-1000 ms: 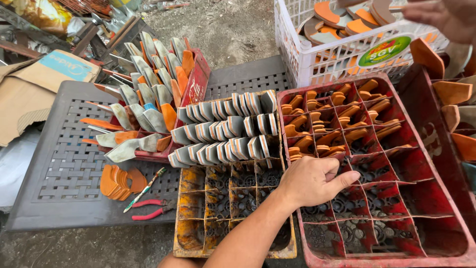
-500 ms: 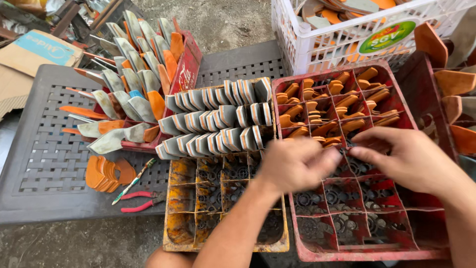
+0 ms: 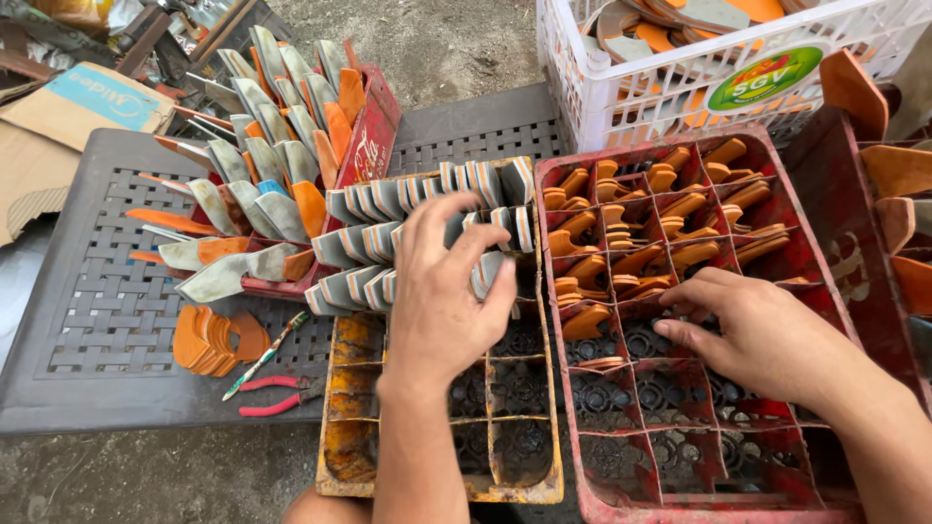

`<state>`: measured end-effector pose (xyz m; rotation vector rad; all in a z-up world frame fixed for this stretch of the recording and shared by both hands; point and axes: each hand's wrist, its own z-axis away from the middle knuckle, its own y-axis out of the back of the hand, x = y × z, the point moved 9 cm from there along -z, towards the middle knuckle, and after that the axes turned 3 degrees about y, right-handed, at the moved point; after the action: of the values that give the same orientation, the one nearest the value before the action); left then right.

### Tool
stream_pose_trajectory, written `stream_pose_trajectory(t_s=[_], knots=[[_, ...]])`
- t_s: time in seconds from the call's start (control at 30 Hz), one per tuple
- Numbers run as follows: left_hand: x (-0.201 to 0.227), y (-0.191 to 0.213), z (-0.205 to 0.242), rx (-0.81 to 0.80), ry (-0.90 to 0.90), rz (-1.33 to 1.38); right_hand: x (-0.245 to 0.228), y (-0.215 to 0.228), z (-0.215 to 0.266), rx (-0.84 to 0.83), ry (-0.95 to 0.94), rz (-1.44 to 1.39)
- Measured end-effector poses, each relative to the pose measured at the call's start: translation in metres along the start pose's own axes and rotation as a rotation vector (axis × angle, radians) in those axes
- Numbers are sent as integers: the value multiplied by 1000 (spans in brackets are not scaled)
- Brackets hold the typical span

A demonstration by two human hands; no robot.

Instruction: The person repeatedly picks up grey brake lining pieces and orange backing plates from divided trays, aligns them, and presses them together by hand. The assembled units are placed back into the trays. The process is repeated continuously throughout the clip.

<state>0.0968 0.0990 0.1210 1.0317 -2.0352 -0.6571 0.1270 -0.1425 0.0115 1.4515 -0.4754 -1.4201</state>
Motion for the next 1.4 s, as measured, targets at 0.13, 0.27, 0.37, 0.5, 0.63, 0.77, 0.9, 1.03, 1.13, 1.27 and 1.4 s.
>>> stream_pose_trajectory(t_s=[0.13, 0.27, 0.37, 0.5, 0.63, 0.77, 0.9, 1.03, 1.13, 1.27, 1.4], knots=[[-34, -24, 7, -342, 264, -86, -1, 0, -1, 1, 28, 48], [-37, -36, 7, -366, 278, -164, 0, -3, -2, -21, 12, 60], [-29, -42, 9, -375, 195, -199, -1, -2, -1, -22, 14, 61], [-16, -46, 10, -388, 66, -199, 0, 2, -1, -28, -38, 38], [-13, -45, 9, -385, 2, -194, -1, 8, 2, 4, -46, -8], [-17, -42, 9, -353, -10, -152, -5, 18, 4, 88, 33, -56], [-18, -38, 9, -359, 15, -99, -3, 21, 6, 93, 43, -48], [-15, -14, 8, -266, 15, -42, -2, 22, 6, 88, 57, -52], [-10, 4, 8, -156, -12, -2, -2, 21, 6, 105, 80, -67], [-3, -15, 10, -228, 29, 143, -18, 23, 8, 170, 222, -85], [2, -31, 16, -365, 113, 269, -29, 20, 13, 187, 279, -143]])
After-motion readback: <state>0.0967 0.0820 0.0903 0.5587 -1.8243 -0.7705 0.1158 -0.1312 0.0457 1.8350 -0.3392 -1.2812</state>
